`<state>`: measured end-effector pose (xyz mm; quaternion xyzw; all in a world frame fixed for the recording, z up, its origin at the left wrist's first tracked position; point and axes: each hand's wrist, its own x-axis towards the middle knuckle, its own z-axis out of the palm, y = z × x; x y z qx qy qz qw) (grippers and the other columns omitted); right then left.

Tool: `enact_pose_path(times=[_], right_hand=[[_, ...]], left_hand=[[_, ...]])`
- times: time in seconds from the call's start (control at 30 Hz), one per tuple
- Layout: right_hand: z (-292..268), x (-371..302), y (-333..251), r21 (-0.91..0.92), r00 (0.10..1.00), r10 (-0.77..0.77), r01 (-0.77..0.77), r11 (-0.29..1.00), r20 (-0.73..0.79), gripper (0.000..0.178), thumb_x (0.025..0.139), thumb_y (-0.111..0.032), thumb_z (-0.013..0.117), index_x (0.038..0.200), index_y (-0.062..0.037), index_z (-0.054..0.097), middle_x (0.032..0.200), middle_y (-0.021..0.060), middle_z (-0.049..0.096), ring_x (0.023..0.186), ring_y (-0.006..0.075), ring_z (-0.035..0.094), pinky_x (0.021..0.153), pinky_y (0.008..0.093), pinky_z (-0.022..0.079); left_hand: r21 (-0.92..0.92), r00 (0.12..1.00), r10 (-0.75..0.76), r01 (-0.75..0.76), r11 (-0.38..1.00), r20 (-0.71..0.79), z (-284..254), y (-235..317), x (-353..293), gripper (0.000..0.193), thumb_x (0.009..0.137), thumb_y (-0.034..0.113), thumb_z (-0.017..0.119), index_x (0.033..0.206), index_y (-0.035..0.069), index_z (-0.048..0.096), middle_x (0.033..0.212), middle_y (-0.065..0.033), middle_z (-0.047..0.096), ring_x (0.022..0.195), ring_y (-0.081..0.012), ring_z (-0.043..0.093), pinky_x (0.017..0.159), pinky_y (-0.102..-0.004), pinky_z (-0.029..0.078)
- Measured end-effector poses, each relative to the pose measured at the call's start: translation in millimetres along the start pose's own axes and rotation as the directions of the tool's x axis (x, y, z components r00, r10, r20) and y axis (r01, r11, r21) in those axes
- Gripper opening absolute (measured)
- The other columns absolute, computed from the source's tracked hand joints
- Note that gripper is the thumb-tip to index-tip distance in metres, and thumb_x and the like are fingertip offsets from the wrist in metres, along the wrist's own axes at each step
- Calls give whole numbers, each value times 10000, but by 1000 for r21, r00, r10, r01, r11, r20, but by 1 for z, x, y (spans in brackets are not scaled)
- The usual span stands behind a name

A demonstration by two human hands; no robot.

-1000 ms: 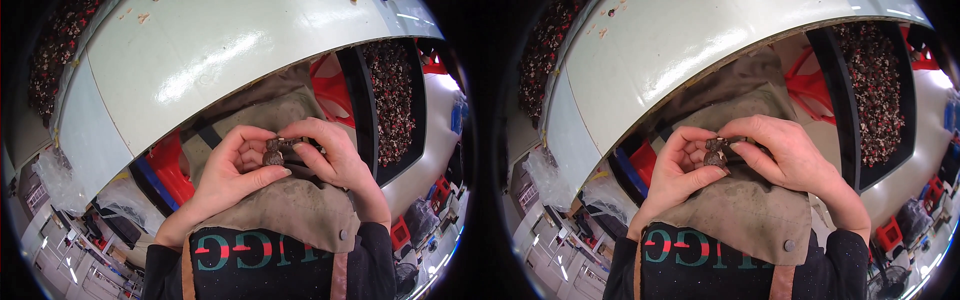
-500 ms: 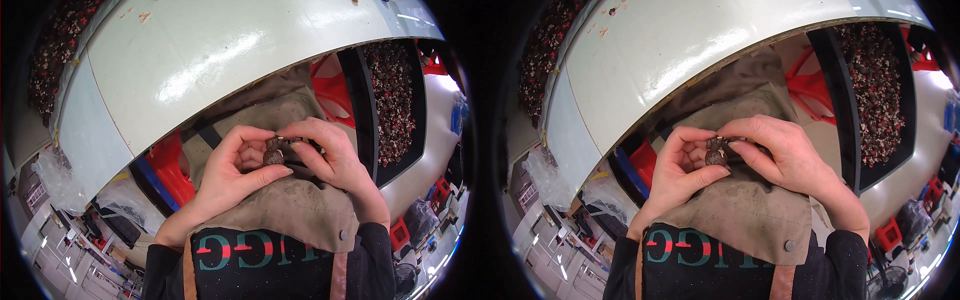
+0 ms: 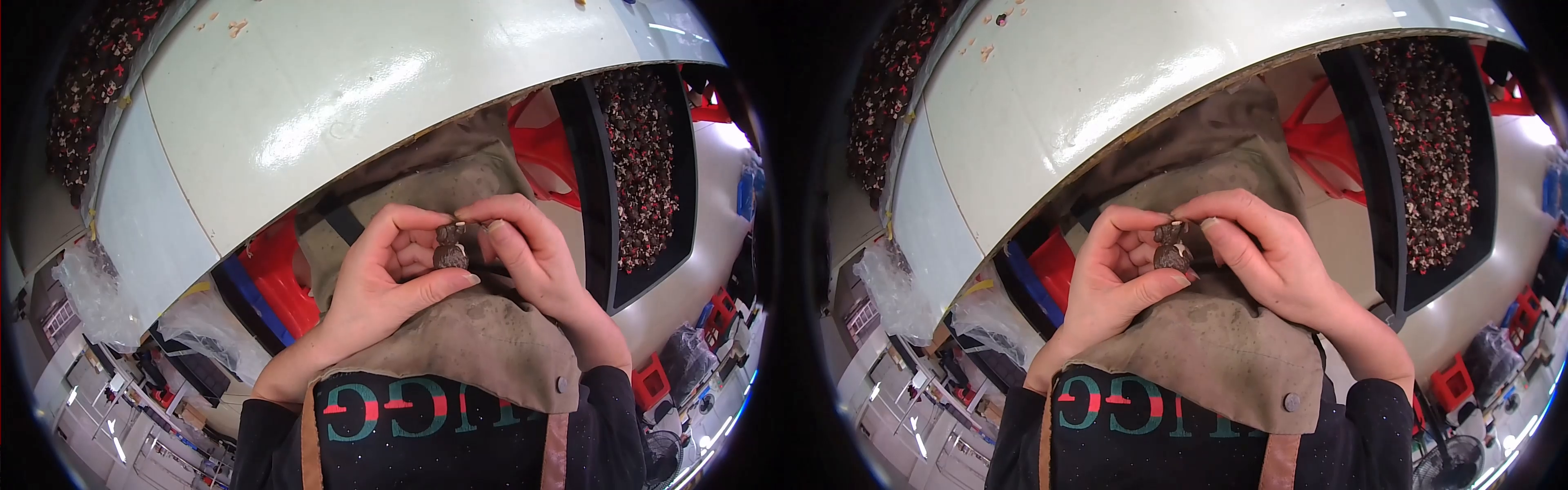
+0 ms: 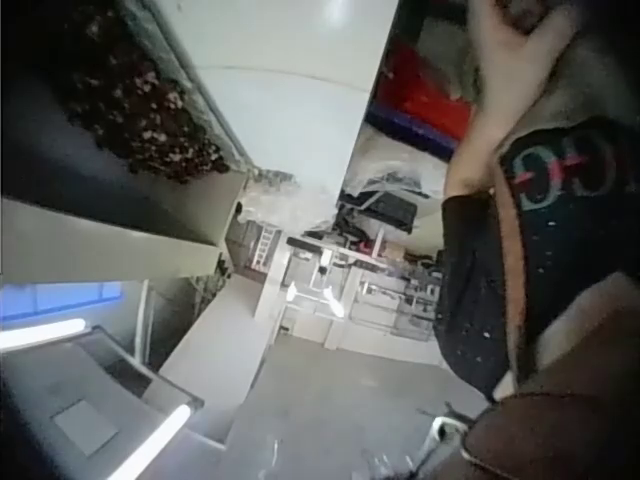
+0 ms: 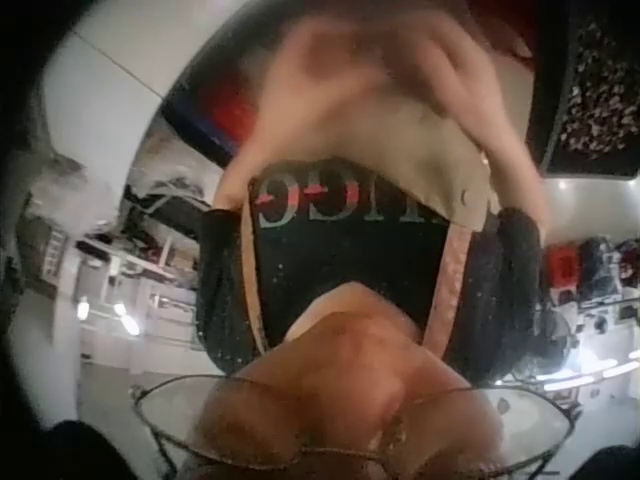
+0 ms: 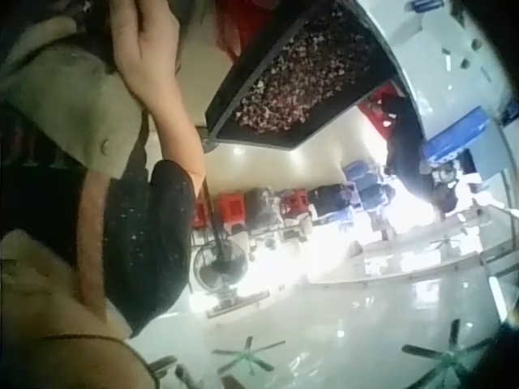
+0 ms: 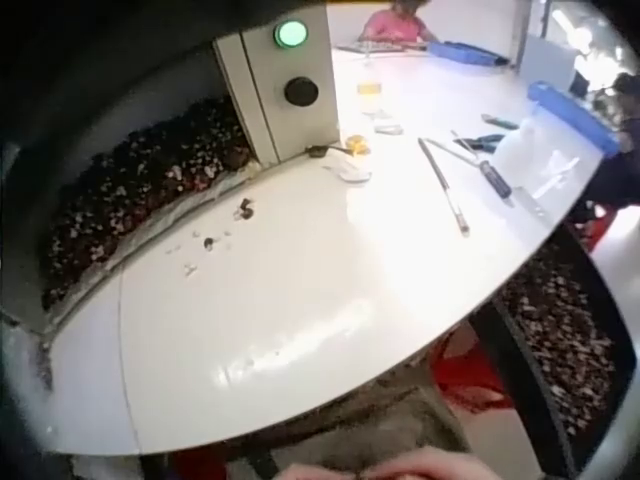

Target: Applying glue to toy figurine heads and attaching hair pieces in a factory assembly line.

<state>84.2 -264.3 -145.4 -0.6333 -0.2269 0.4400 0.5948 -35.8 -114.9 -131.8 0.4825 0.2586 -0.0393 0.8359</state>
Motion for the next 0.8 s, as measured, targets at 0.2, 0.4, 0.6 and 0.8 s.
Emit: enact_pose_path(times=[0.2, 0.4, 0.6, 0.8], right_hand=[[-7, 4, -6, -132, 991, -98, 109, 985, 87, 239, 906, -53, 459, 1120, -4, 555, 1064, 82, 598, 876, 147, 597, 730, 275, 483], [-11, 7, -8, -254, 983, -157, 177, 951, 99, 242, 863, -23, 496, 1089, -3, 582, 1003, 112, 635, 870, 188, 617, 741, 284, 486], [-14, 9, -12, -271, 986, -130, 155, 950, 109, 234, 850, -17, 508, 1064, -7, 602, 964, 98, 645, 818, 179, 620, 703, 278, 482], [-15, 9, -10, -273, 983, -139, 166, 948, 116, 237, 853, -40, 520, 1073, -16, 604, 964, 91, 645, 800, 174, 620, 688, 269, 481]], left_hand=[[-67, 999, -50, 51, 996, 17, -1, 0, 0, 423, 802, -53, 635, 1175, 14, 447, 1048, -107, 567, 958, -162, 590, 831, -334, 530], [-61, 998, -48, 50, 997, 34, -3, -2, 0, 427, 823, -33, 620, 1207, 13, 437, 1078, -118, 565, 984, -177, 585, 835, -343, 529], [-70, 998, -62, 64, 995, 32, -2, -2, 0, 424, 829, -28, 614, 1212, 13, 436, 1085, -118, 566, 994, -179, 582, 837, -345, 528], [-78, 997, -76, 78, 994, 32, -2, -3, 0, 430, 832, -19, 616, 1220, 14, 434, 1096, -118, 565, 997, -184, 582, 841, -350, 527]])
